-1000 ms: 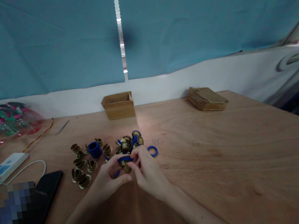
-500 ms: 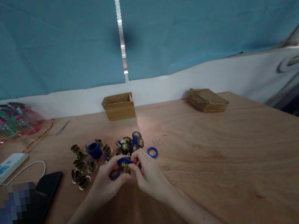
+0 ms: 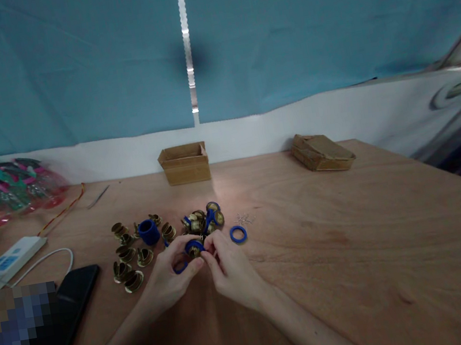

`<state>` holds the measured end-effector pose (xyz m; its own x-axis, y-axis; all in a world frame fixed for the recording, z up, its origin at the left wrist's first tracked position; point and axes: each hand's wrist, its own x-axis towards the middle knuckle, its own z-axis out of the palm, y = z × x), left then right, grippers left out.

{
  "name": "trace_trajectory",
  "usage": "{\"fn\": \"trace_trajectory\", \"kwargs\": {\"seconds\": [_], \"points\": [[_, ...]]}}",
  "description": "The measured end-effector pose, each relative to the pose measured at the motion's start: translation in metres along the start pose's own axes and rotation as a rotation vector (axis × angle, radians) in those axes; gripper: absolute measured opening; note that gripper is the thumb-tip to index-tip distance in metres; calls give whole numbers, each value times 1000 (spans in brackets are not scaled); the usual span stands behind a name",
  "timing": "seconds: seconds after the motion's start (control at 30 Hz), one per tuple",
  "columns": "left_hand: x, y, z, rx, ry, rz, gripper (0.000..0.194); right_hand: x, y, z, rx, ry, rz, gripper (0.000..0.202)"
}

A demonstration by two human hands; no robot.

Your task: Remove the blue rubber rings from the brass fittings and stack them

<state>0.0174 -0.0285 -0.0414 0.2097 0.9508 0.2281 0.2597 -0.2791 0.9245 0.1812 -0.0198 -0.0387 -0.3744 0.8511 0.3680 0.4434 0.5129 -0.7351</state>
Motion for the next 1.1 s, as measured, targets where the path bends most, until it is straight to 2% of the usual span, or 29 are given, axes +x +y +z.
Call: {"fn": "trace_trajectory", "kwargs": {"seconds": [0.3, 0.5, 0.8, 1.1], "points": [[2, 0, 1, 40, 24, -8, 31, -2, 3, 4, 61, -27, 41, 9], [2, 0, -1, 56, 25, -13, 31, -2, 0, 8, 265, -37, 184, 6], [3, -5, -1, 97, 37, 14, 34, -2, -4, 11, 452, -46, 257, 11], [9, -16, -6, -58, 25, 10, 30, 6, -7, -9, 341, -27, 280, 11]]}}
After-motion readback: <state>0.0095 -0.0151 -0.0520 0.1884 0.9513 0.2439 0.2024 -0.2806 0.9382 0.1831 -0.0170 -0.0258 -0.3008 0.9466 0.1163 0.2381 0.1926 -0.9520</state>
